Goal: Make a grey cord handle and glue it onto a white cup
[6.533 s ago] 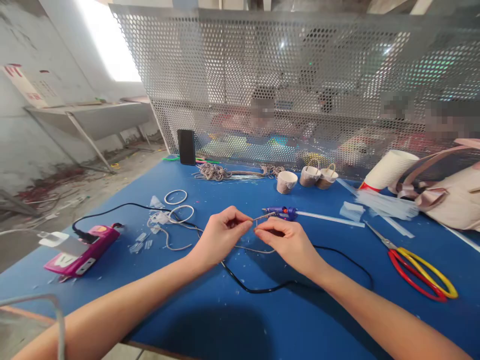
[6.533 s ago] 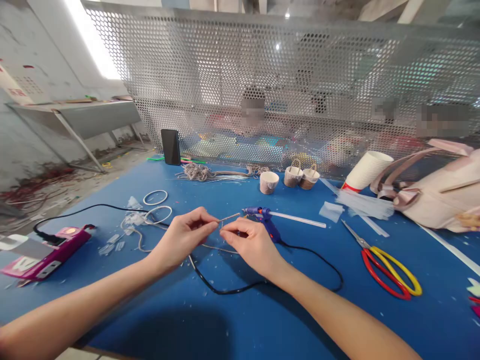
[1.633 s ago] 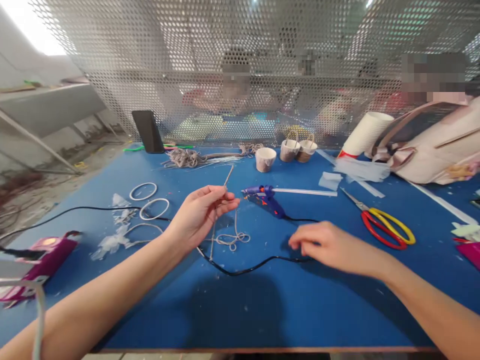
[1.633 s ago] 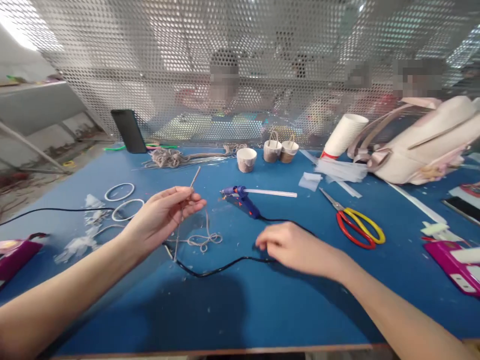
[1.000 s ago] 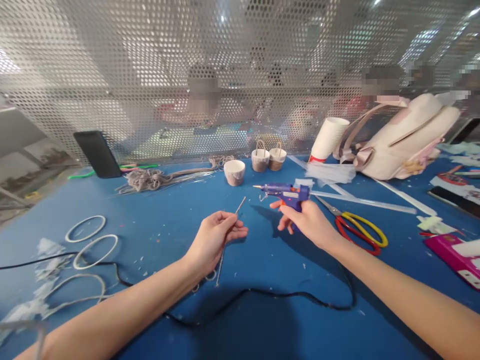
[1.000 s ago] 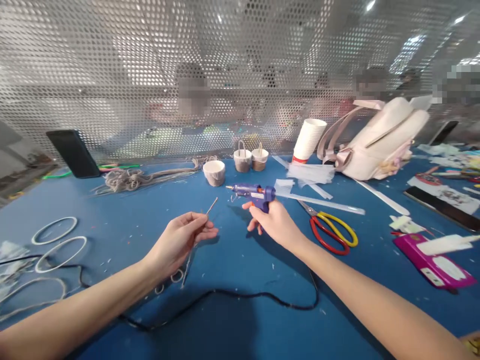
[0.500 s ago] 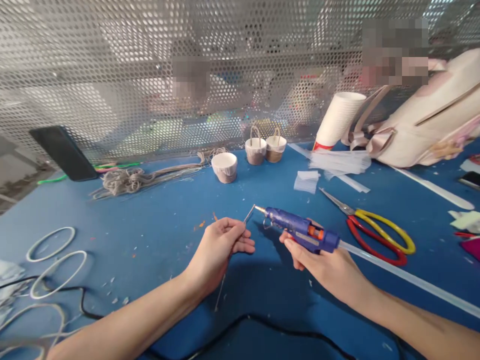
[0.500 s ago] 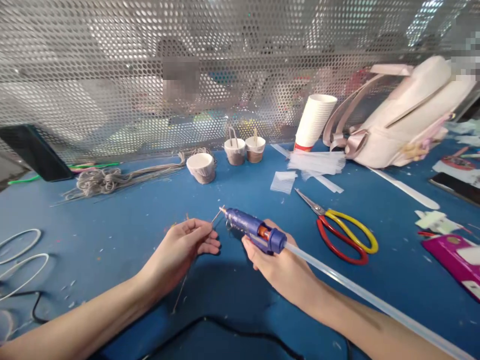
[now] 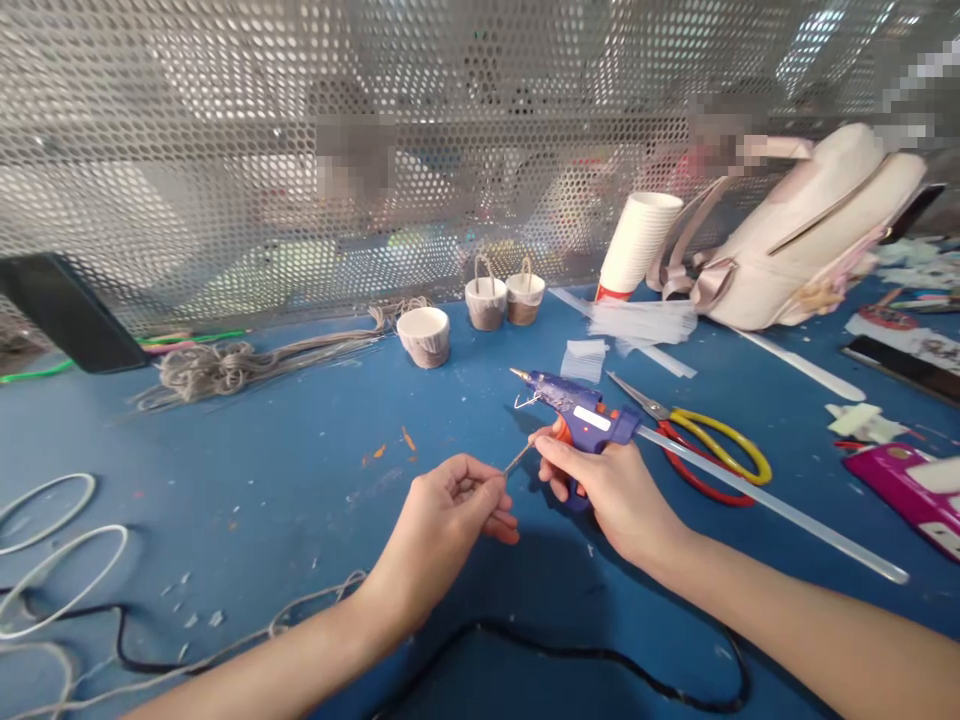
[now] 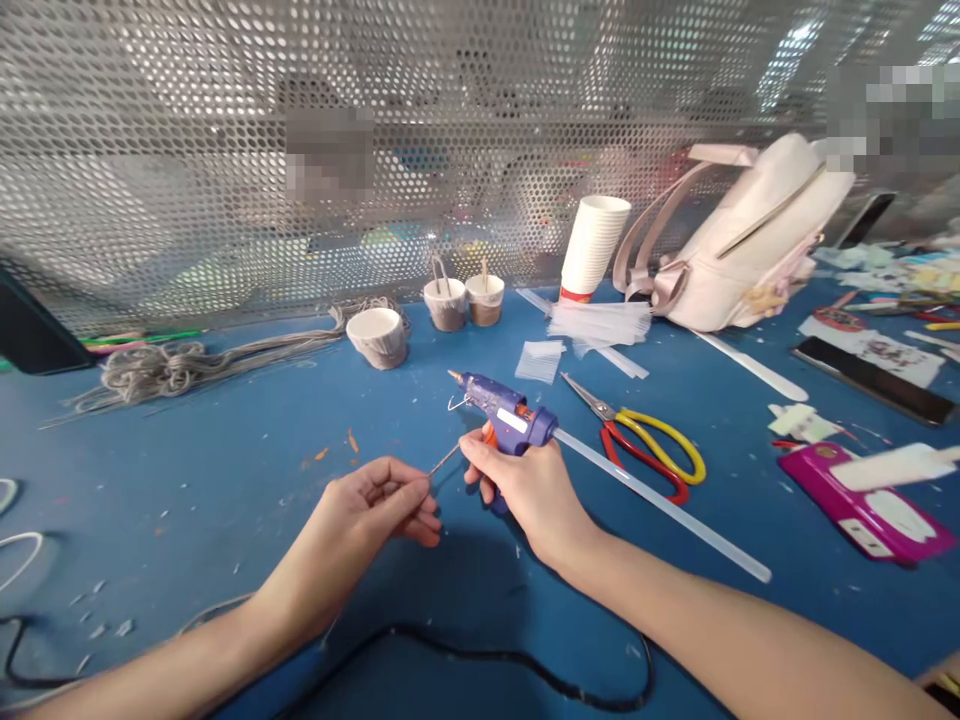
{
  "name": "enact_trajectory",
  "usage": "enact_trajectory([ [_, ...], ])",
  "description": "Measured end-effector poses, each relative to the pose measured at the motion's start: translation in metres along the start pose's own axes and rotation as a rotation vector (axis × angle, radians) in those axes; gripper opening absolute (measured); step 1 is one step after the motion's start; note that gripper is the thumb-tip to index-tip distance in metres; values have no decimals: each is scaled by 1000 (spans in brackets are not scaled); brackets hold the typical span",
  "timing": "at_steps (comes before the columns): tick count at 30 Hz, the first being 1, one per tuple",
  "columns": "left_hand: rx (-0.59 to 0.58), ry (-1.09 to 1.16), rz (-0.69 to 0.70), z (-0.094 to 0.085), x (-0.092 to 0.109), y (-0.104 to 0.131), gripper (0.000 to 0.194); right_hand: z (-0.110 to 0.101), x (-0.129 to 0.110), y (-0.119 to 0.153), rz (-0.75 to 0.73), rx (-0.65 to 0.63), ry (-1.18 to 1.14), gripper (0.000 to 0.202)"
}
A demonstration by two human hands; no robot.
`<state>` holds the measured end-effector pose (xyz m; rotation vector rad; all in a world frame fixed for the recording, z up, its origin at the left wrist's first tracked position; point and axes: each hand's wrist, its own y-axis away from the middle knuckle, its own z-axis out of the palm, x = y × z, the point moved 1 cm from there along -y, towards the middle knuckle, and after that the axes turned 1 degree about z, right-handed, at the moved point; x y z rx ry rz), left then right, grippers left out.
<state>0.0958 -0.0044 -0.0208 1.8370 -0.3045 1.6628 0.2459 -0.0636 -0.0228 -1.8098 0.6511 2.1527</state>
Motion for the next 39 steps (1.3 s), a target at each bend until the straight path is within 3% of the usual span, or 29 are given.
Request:
enact_trajectory([
  [10,-43,213,-129,3,1,5,20,-2,-3,-3,-57,32,-18,15],
  [18,-114,215,-152,4,-3,4,17,-1,-2,-6,-56,41,-17,18],
  [22,-19,208,-132,-1,-1,5,18,-12,-10,-5,-143,89,14,24],
  [27,59,296,-140,-8,5,2,19,-26,-21,9,-240,100,237,23],
  [30,-11,397,-133,-8,7,3,18,-16,-14,13,-196,97,166,21],
  [35,-109,529,-113,-3,6,6,14,10,10,13,-65,24,-141,24],
  [39,-163,581,-91,2,3,7,14,15,15,18,33,15,-235,25],
])
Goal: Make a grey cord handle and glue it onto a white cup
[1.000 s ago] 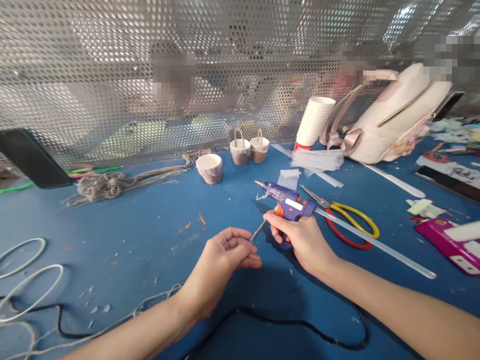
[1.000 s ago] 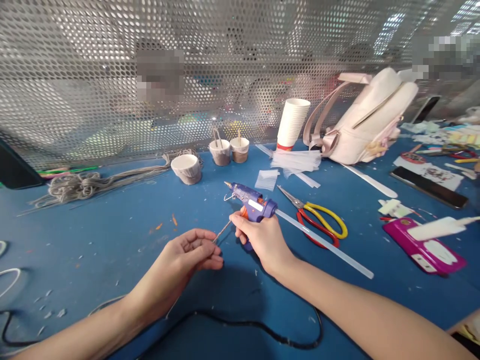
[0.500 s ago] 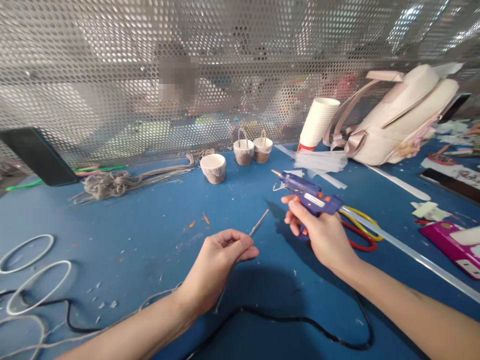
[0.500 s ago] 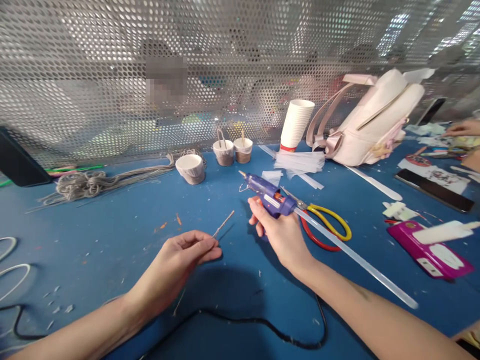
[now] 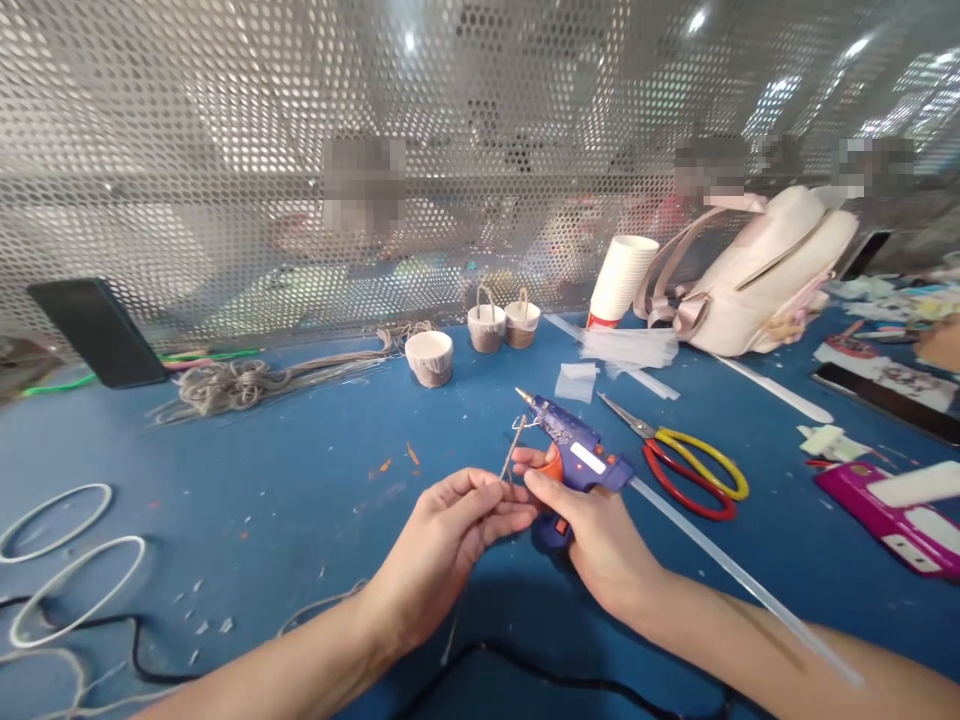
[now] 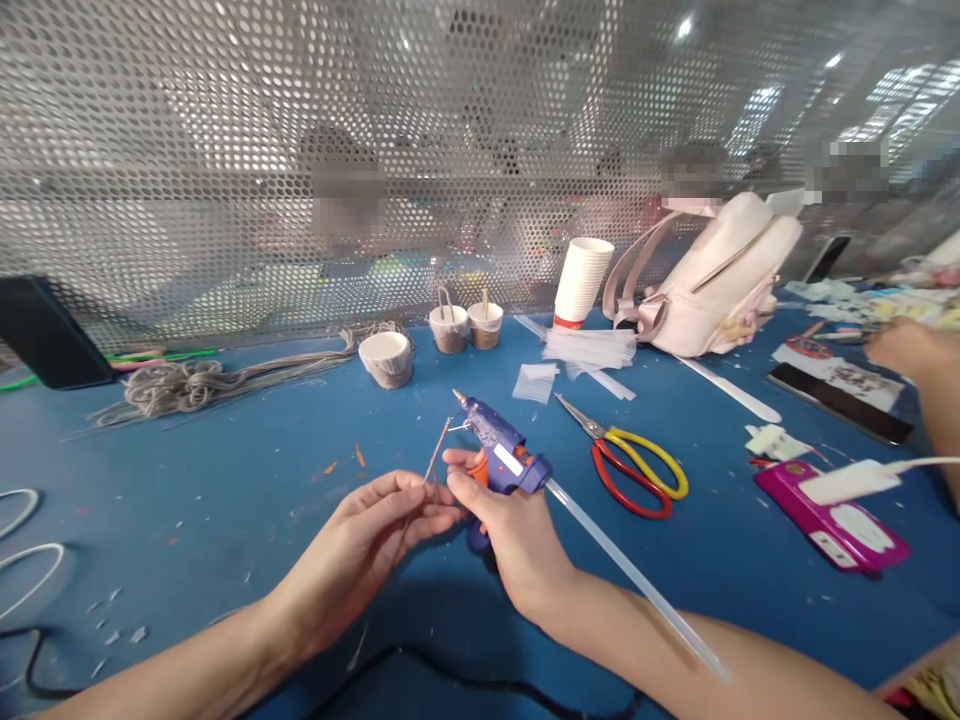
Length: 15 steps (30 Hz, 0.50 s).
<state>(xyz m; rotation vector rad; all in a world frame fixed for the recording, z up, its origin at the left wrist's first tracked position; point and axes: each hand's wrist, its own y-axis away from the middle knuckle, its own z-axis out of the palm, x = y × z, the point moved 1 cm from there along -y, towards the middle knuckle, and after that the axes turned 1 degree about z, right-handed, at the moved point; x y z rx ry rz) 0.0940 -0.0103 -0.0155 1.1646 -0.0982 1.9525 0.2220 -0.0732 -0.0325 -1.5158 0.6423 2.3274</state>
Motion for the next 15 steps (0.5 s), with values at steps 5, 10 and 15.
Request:
enact_trajectory([
  [5,-10,-8,10,3,-3,1,13,2,-2,4,54,-90,-43,20],
  [10,-17,-17,1,5,-3,2,14,1,-1,2,21,-66,-23,14],
  [15,-20,-4,-12,5,-2,1,13,1,-2,0,-19,-31,42,17],
])
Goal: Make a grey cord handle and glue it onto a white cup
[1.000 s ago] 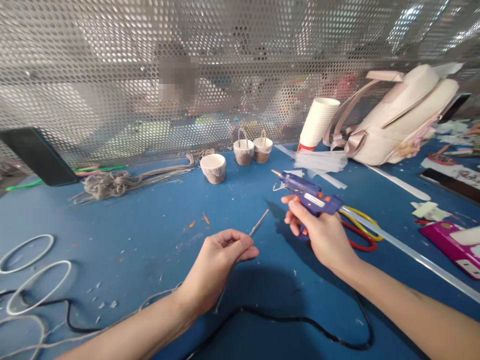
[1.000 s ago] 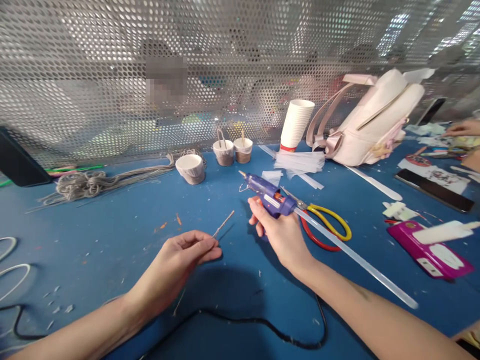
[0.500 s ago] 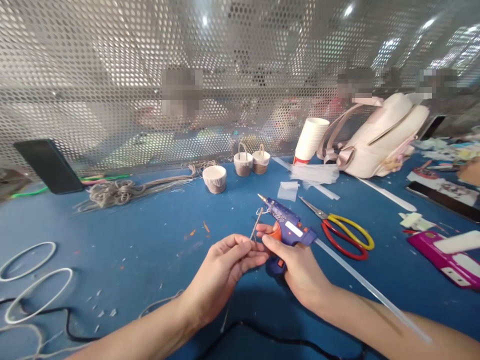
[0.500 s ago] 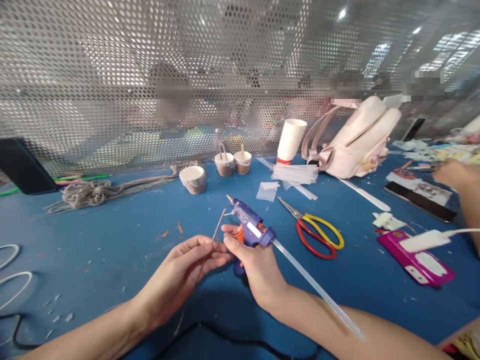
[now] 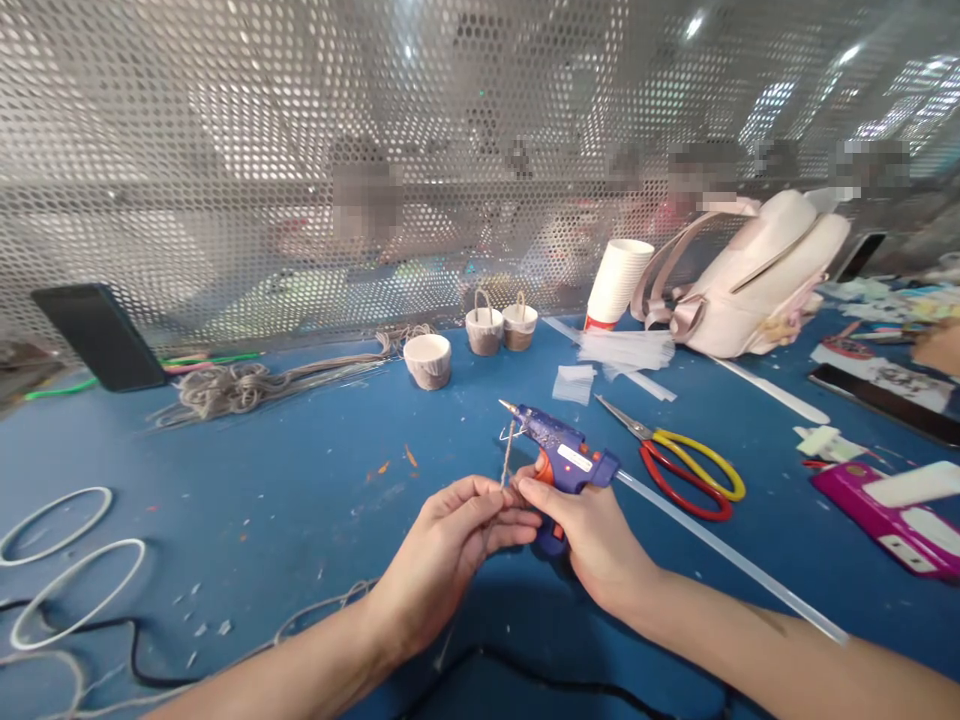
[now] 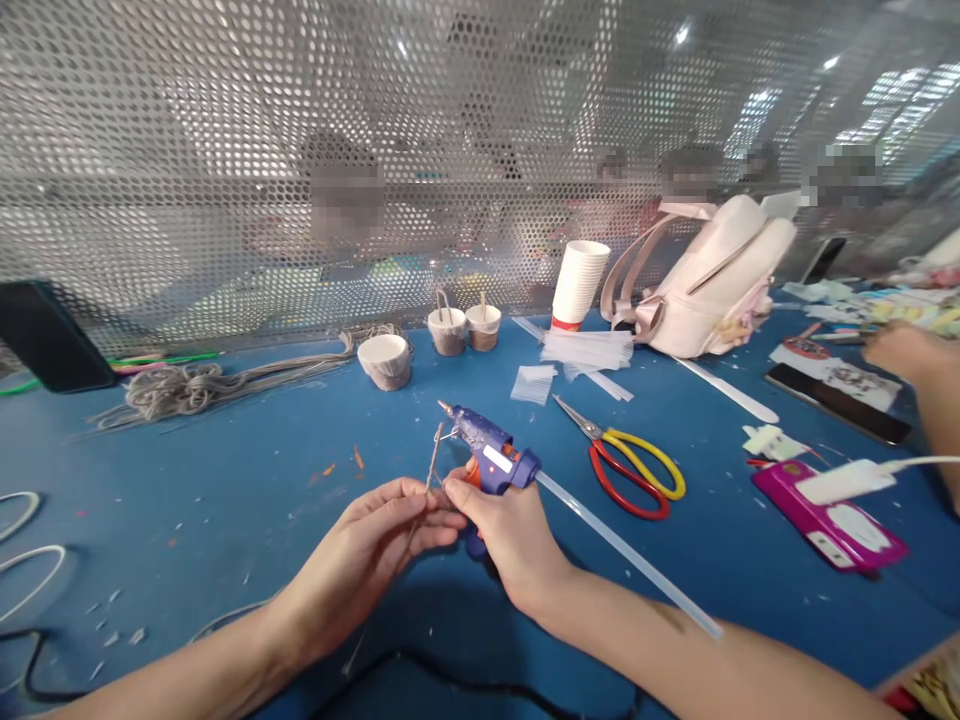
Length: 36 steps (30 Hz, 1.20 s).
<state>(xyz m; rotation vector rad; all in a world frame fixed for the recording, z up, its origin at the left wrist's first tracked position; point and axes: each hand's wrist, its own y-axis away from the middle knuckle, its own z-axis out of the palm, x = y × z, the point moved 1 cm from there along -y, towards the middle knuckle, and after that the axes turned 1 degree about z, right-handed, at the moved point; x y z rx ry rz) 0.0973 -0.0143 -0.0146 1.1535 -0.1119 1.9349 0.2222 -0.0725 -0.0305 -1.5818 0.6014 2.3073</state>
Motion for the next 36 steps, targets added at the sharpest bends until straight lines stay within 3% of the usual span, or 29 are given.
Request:
enact_trajectory([
  [9,-35,39,-87,-7,-3,-3,10,-4,3,-5,-48,115,241,17],
  [14,19,120,-103,-7,-2,-4,12,-11,7,-5,-155,55,417,14],
  [20,92,57,-33,-9,1,-3,8,-20,-8,-5,-211,94,374,26],
  [24,58,-30,-7,-10,6,-2,8,-27,-27,-4,-255,42,320,24],
  [27,-15,-72,-5,-7,7,-2,12,-21,-31,-2,-174,-13,262,23],
  [31,-80,-81,-28,-3,5,0,15,-3,-17,0,13,-100,92,28],
  [36,-48,-97,-37,0,3,2,16,6,-6,5,64,-124,-32,19],
])
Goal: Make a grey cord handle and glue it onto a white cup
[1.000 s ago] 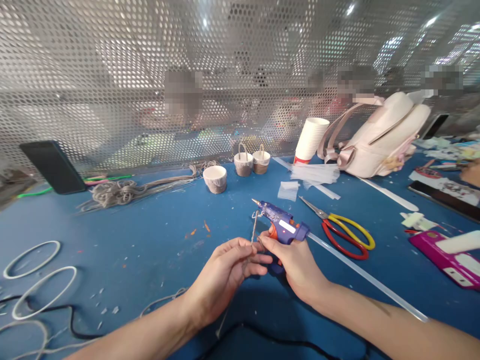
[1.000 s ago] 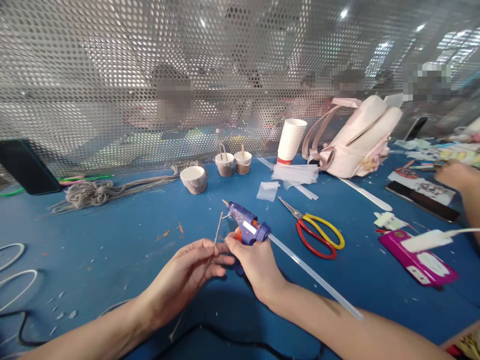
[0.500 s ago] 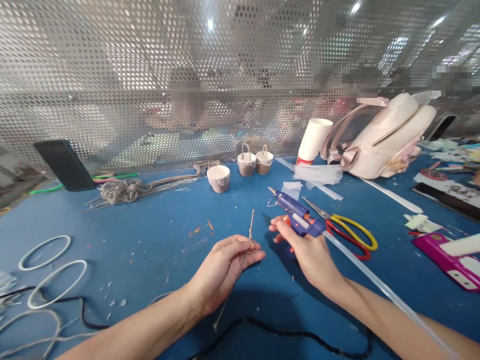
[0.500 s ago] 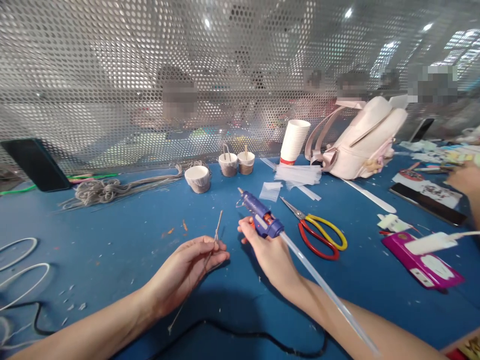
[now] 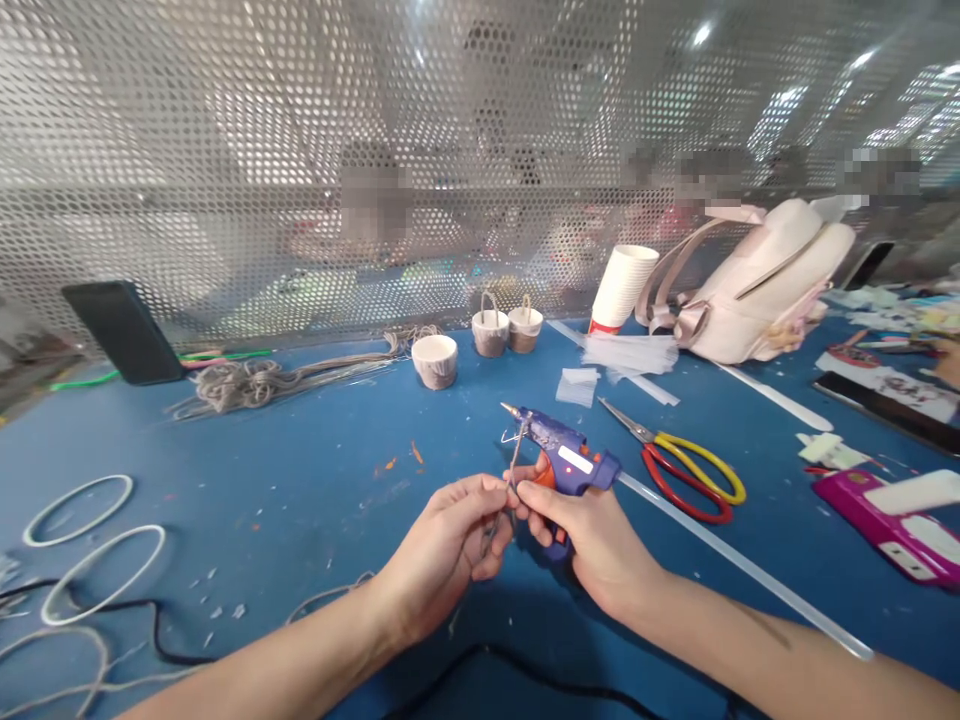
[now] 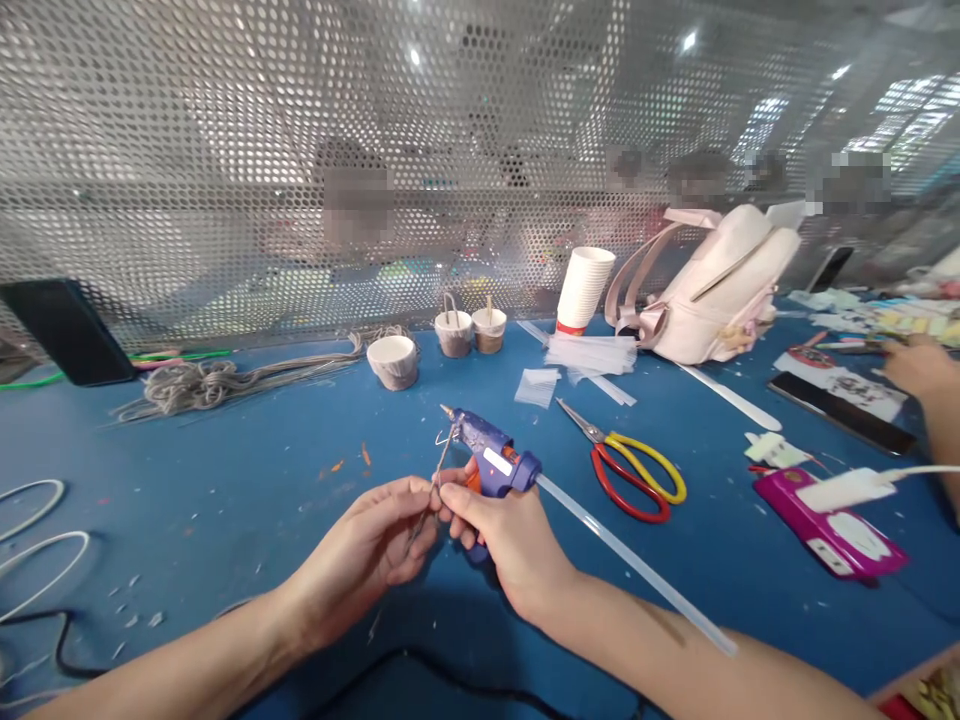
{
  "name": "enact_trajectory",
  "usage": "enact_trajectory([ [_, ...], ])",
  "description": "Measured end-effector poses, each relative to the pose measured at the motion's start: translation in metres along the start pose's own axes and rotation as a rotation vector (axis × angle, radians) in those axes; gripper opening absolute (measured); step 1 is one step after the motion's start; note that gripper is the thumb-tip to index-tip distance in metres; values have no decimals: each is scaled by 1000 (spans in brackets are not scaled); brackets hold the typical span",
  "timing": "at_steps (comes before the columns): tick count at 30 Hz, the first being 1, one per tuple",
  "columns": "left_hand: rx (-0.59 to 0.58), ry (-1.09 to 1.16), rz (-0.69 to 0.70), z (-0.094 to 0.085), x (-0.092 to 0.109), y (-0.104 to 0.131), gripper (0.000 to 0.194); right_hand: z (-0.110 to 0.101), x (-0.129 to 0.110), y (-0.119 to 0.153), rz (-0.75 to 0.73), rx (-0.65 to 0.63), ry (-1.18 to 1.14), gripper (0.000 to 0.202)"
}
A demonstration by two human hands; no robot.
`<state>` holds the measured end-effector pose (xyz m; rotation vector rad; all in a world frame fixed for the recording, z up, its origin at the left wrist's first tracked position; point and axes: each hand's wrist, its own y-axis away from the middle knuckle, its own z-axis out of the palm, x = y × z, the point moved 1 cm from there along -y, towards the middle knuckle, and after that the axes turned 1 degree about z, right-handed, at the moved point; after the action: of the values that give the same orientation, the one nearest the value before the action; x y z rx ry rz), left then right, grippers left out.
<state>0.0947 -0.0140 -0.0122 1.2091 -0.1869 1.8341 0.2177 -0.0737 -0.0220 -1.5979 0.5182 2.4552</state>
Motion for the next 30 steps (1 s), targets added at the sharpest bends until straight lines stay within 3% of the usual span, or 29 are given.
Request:
enact_trajectory([
  [8,44,-42,46,-6,-5,-1,18,-3,-4,1,-94,56,12,20],
  [13,112,-19,130,-3,-1,-1,20,-6,3,-2,-70,66,41,22],
  [22,72,148,129,-6,-3,-3,7,-6,17,-9,-33,121,105,27],
  [26,130,158,175,-10,-1,-7,7,-13,7,-12,-75,159,181,26],
  [30,217,75,229,-17,4,-11,12,-27,-17,-5,-234,230,362,27],
])
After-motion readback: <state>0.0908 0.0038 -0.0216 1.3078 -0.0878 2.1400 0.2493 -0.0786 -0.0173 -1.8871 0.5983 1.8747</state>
